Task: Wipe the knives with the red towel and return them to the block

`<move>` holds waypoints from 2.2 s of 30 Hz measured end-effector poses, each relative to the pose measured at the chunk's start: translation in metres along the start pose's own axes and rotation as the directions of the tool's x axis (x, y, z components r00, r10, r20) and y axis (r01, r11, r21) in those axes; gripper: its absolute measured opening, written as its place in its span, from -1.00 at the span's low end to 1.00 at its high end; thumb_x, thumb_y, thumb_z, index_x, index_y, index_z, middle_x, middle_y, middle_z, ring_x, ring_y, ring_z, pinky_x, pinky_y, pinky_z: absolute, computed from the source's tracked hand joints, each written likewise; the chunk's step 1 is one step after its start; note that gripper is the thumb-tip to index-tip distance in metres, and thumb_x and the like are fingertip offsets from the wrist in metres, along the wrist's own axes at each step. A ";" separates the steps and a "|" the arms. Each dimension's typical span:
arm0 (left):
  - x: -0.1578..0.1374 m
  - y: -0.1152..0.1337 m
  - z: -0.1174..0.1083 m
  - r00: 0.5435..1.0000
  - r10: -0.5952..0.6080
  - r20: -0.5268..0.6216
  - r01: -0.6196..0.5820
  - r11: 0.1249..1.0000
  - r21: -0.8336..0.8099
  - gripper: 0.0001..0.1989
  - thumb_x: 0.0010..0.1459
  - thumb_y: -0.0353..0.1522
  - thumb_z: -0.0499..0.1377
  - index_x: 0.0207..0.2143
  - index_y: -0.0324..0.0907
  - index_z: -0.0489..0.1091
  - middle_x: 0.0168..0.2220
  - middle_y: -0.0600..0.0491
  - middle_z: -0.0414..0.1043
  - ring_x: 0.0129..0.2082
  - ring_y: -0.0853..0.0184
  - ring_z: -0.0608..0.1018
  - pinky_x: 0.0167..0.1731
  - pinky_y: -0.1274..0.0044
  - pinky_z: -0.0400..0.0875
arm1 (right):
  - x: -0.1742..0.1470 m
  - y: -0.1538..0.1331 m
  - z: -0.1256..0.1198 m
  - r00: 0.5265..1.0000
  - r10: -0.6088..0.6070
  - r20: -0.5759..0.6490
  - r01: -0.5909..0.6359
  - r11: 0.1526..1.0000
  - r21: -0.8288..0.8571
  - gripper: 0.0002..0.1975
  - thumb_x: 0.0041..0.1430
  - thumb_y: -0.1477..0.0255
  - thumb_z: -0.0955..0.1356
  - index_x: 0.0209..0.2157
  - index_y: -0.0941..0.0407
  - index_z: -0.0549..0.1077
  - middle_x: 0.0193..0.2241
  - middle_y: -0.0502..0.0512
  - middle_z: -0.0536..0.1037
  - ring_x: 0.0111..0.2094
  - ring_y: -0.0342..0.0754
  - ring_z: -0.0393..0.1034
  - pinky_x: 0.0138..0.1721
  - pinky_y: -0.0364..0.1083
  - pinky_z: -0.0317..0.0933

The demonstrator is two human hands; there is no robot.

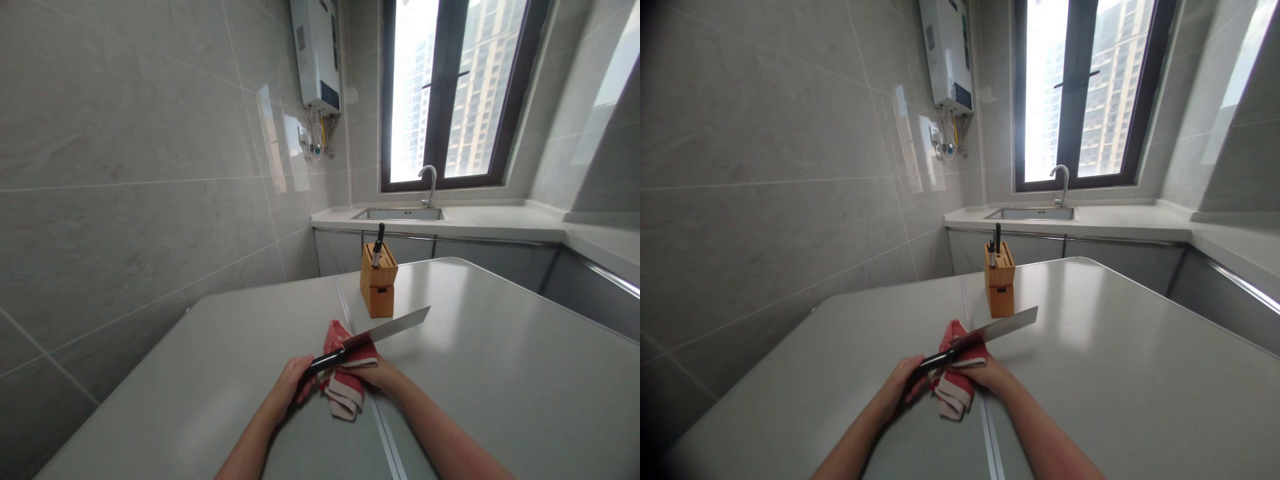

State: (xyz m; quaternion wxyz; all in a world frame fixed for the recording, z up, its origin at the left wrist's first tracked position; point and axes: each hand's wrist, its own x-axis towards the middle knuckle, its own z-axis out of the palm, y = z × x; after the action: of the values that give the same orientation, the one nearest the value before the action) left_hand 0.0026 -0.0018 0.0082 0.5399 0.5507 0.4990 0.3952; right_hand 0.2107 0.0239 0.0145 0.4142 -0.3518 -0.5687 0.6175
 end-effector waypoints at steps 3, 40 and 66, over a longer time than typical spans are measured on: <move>0.000 0.000 0.000 0.999 -0.031 -0.014 0.031 1.000 -0.005 -0.44 0.08 0.04 -0.01 -0.67 -0.24 0.29 -0.84 0.21 0.09 -0.85 0.55 0.09 -0.79 0.65 -0.13 | 0.001 0.002 0.000 0.999 0.032 -0.041 -0.032 0.999 -0.012 -0.42 -0.37 0.22 0.55 -0.21 0.13 0.49 -0.23 0.14 0.57 -0.09 0.18 0.39 0.05 0.20 0.18; -0.001 -0.001 -0.003 0.997 -0.072 0.002 0.072 0.997 -0.039 -0.41 0.10 0.09 -0.06 -0.70 -0.20 0.17 -0.81 0.21 0.03 -0.82 0.57 0.03 -0.77 0.62 -0.21 | 0.002 0.009 -0.001 0.993 0.105 -0.053 -0.103 0.994 0.028 -0.50 -0.38 0.23 0.54 -0.33 0.21 0.54 -0.25 0.19 0.60 -0.15 0.15 0.46 -0.02 0.14 0.27; -0.001 -0.002 -0.003 0.998 0.038 0.047 -0.037 0.999 -0.022 -0.52 0.11 -0.01 0.02 -0.64 -0.19 0.16 -0.74 0.22 0.03 -0.76 0.54 0.05 -0.75 0.62 -0.18 | 0.001 0.002 0.002 0.999 0.029 -0.037 -0.028 0.999 0.028 -0.45 -0.34 0.26 0.55 -0.22 0.15 0.51 -0.16 0.18 0.56 -0.07 0.17 0.40 0.05 0.17 0.20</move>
State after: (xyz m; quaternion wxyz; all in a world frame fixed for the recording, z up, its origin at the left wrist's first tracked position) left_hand -0.0012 -0.0020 0.0066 0.5499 0.5635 0.4713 0.3976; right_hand 0.2087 0.0241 0.0131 0.4206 -0.3655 -0.5473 0.6245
